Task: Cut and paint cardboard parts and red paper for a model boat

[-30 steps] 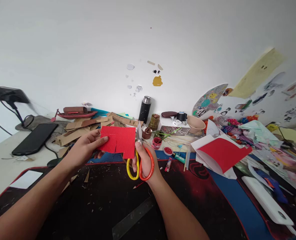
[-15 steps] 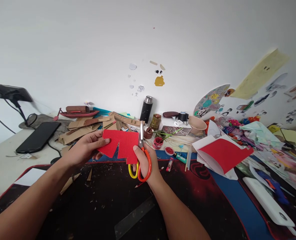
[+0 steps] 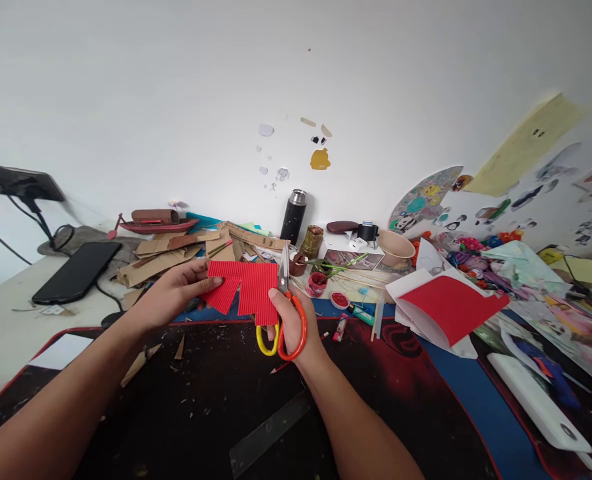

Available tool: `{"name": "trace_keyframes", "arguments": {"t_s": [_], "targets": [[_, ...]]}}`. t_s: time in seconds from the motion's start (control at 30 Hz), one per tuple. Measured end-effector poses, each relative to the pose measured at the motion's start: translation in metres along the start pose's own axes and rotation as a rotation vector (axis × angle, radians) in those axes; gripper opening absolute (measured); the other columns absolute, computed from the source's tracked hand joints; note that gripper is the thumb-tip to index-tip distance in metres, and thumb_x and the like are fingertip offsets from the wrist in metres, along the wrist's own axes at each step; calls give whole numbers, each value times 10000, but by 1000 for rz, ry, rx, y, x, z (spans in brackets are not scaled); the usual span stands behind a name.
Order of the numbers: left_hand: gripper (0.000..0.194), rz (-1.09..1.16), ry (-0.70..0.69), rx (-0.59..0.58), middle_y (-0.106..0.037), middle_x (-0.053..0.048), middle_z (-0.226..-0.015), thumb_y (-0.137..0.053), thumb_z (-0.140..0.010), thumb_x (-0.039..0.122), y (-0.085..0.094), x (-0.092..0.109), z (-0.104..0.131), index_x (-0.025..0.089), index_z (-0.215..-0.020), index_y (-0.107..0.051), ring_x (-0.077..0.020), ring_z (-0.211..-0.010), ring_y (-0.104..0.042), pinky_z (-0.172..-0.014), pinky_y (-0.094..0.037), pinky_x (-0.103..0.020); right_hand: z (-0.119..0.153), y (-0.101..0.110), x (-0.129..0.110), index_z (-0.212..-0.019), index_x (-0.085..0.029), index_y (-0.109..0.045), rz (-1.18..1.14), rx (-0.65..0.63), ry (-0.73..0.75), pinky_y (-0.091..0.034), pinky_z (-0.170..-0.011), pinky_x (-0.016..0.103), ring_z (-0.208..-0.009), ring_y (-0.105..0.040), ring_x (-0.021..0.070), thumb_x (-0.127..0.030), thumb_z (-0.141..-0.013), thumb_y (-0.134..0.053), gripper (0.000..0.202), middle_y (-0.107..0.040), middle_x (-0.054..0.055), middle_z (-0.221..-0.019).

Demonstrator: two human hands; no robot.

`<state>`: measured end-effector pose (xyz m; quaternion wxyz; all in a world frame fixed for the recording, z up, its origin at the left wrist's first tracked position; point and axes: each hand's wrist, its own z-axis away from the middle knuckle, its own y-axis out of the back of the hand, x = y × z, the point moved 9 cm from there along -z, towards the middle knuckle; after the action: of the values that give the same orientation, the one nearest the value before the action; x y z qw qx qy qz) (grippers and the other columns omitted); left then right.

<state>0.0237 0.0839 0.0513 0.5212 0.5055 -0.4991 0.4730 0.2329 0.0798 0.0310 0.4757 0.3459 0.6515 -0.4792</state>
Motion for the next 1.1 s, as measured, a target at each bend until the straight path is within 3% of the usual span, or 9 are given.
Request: {"name": "trace_keyframes", "arguments": {"t_s": [0.13,0.23,0.37,0.47,0.6,0.7,0.87,1.0,1.1], "targets": [[390,-37,-37,19,-783,-42,-885,-934,-756,509,3,2,-1,202,-923,-760,-187,-772,-700,-685,-569,-274,1,0,-2,-876,-207,-647,-7,4,-3,-341,-342,199,-331,-489,101,-516,-939,-717,323,-630,-42,-534],[392,-35,-65,138,-690,14,-724,-934,-765,527,21,2,-3,208,-867,-729,-144,-653,-619,-589,-512,-234,-2,6,-6,-856,-210,-636,-50,48,8,-344,-339,201,-316,-473,106,-525,-913,-730,333,-594,-53,-482],[424,161,-62,266,-648,38,-661,-978,-699,481,46,-1,-6,188,-888,-735,-107,-553,-553,-489,-459,-199,-6,16,-6,-802,-217,-599,-96,128,-5,-331,-330,203,-306,-463,102,-538,-854,-758,363,-592,-47,-483],[382,357,-96,359,-660,38,-687,-994,-638,326,57,2,-6,176,-839,-706,-104,-559,-586,-465,-486,-189,-5,16,-6,-791,-222,-581,-68,134,-6,-328,-331,208,-312,-466,105,-556,-865,-746,380,-587,-46,-486],[297,564,-180,465,-701,42,-752,-935,-670,145,65,12,0,164,-825,-683,-88,-648,-636,-564,-567,-167,2,7,-10,-895,-228,-620,47,91,11,-374,-345,235,-332,-497,132,-596,-913,-728,384,-597,-50,-517],[243,585,-201,496,-710,30,-764,-898,-715,123,66,16,2,161,-831,-688,-87,-668,-630,-572,-554,-159,7,-4,-9,-942,-240,-620,92,36,-6,-406,-358,244,-348,-518,137,-639,-925,-722,412,-603,-57,-560],[261,553,-256,609,-664,35,-777,-896,-683,127,77,20,8,171,-787,-660,-97,-681,-611,-539,-509,-172,16,-29,10,-911,-237,-618,163,-158,-152,-408,-367,214,-377,-536,125,-658,-897,-779,452,-573,-70,-554],[269,485,-257,603,-672,24,-786,-915,-667,166,77,23,9,169,-808,-685,-103,-682,-599,-553,-496,-177,17,-25,6,-970,-222,-651,210,-131,-90,-411,-366,188,-374,-527,108,-641,-926,-769,437,-573,-78,-560],[290,292,-160,442,-658,14,-719,-943,-685,279,63,20,4,171,-795,-697,-115,-636,-575,-559,-492,-196,15,-16,-1,-923,-223,-616,196,-63,-49,-414,-352,191,-357,-517,108,-679,-933,-742,473,-568,-78,-538]]}}
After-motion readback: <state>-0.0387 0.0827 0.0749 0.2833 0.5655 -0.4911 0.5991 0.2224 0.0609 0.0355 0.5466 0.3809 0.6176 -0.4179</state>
